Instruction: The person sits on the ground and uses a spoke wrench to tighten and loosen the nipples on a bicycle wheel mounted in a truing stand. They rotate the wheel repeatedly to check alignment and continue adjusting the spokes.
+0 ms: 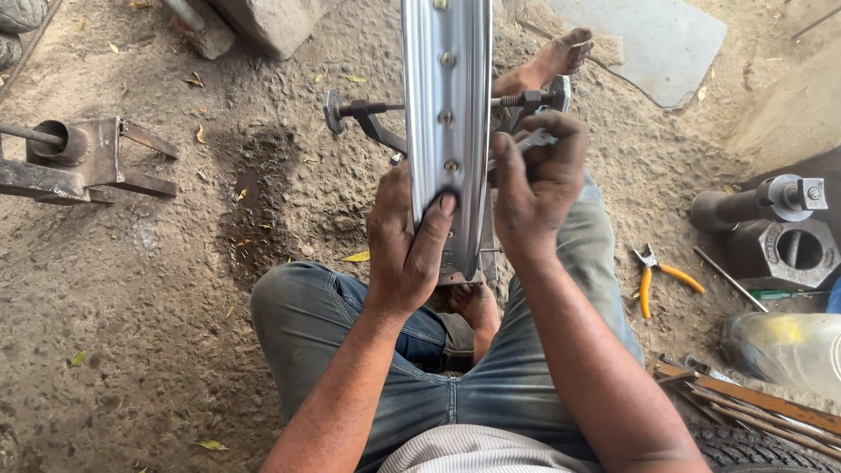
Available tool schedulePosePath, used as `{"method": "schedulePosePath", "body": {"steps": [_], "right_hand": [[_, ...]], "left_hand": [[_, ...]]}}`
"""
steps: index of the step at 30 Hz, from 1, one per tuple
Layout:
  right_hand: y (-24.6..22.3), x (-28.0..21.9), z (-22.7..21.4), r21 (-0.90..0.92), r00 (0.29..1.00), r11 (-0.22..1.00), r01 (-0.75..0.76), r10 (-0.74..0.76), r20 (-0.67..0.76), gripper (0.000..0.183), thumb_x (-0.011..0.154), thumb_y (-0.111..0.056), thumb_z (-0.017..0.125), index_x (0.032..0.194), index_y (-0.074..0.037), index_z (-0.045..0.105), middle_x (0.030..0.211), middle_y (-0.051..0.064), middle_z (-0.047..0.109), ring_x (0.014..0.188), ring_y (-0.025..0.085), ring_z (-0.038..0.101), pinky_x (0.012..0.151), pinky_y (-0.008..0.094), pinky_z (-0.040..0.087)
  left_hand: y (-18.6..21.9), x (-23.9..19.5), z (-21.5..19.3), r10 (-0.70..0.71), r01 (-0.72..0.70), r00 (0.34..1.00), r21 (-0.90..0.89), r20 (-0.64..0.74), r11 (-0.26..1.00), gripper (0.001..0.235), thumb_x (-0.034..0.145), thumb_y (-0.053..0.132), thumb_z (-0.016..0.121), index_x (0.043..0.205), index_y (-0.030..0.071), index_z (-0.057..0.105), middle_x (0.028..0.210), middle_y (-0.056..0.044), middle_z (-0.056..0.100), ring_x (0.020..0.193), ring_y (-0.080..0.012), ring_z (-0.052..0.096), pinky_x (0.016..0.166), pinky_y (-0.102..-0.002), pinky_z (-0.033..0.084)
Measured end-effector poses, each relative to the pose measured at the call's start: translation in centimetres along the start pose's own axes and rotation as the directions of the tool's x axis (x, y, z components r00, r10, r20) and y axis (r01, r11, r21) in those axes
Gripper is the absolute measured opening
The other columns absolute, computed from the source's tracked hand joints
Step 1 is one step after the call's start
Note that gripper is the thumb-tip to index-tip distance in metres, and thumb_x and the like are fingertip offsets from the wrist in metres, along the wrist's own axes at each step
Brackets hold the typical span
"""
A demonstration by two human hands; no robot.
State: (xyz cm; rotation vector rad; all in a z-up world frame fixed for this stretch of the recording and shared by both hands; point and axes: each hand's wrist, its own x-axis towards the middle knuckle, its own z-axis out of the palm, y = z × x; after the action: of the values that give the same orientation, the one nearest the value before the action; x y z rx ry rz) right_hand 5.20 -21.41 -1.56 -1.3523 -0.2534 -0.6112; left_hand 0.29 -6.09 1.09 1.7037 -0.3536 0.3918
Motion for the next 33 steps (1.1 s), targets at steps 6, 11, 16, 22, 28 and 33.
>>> {"method": "schedulePosePath", "body": {"steps": [6,11,16,22,28,33], "right_hand": [[-0.4,-1.7,-2.3,0.076,0.994,0.992,-0.101,0.103,-0.022,0.027,0.11,-0.002,0.069,0.124,-0.01,0.046,0.103,0.002,0.059,0.077,0.006,0.061,0.062,0.02,0.053],[-1.2,-1.8,-1.3,0.054,0.973,0.986,-0.154,0.161,-0.164,0.026,0.101,0.001,0.069,0.116,-0.005,0.05,0.096,0.005,0.062,0.081,0.012,0.063,0.069,0.029,0.057],[-2.3,-1.4,0.0,0.109,0.975,0.99,-0.095,0.114,-0.188,0.026,0.101,0.005,0.068,0.115,-0.005,0.049,0.098,0.005,0.062,0.083,0.01,0.062,0.074,0.024,0.053],[-2.8,-1.3,-0.2,0.109,0.972,0.985,-0.137,0.154,-0.175,0.026,0.1,0.001,0.068,0.117,-0.006,0.05,0.093,0.0,0.059,0.075,0.004,0.058,0.065,0.02,0.052],[-3.3,-2.3,1.3,-0.027,0.986,0.994,-0.104,0.1,-0.136,0.025,0.099,0.0,0.068,0.115,-0.006,0.05,0.09,0.001,0.061,0.071,0.002,0.06,0.06,0.017,0.051],[-3.5,-1.9,1.3,-0.163,0.997,0.986,-0.021,0.008,-0.079,0.025,0.098,0.001,0.07,0.114,-0.006,0.052,0.086,-0.001,0.059,0.064,0.0,0.052,0.053,0.015,0.042]], "left_hand": [[0.8,0.9,-0.3,-0.074,0.071,0.997,-0.091,-0.024,0.993,0.03,0.105,0.023,0.063,0.127,0.003,0.061,0.11,-0.011,0.067,0.102,-0.0193,0.066,0.091,-0.036,0.056],[3.1,0.7,-0.4,0.011,-0.016,0.999,-0.13,-0.043,0.991,0.04,0.102,0.012,0.06,0.139,-0.002,0.054,0.13,-0.017,0.061,0.121,-0.0272,0.063,0.104,-0.04,0.051],[2.8,1.2,0.4,-0.03,0.019,0.995,-0.103,-0.1,0.994,0.031,0.102,0.02,0.063,0.126,0.002,0.058,0.12,-0.014,0.064,0.11,-0.024,0.066,0.094,-0.039,0.055],[0.8,0.6,0.0,-0.016,0.016,1.0,-0.052,-0.005,0.999,0.03,0.107,0.029,0.057,0.106,0.001,0.07,0.11,-0.01,0.064,0.098,-0.0186,0.066,0.083,-0.035,0.054],[0.0,0.3,-0.1,-0.117,0.124,0.991,-0.1,0.071,0.987,0.038,0.106,0.036,0.054,0.109,0.002,0.071,0.104,-0.008,0.061,0.089,-0.0167,0.062,0.076,-0.034,0.052],[-0.6,0.1,-0.2,-0.064,0.071,0.994,-0.076,0.088,0.995,0.04,0.109,0.038,0.052,0.111,0.002,0.07,0.104,-0.008,0.058,0.096,-0.017,0.061,0.082,-0.035,0.052]]}}
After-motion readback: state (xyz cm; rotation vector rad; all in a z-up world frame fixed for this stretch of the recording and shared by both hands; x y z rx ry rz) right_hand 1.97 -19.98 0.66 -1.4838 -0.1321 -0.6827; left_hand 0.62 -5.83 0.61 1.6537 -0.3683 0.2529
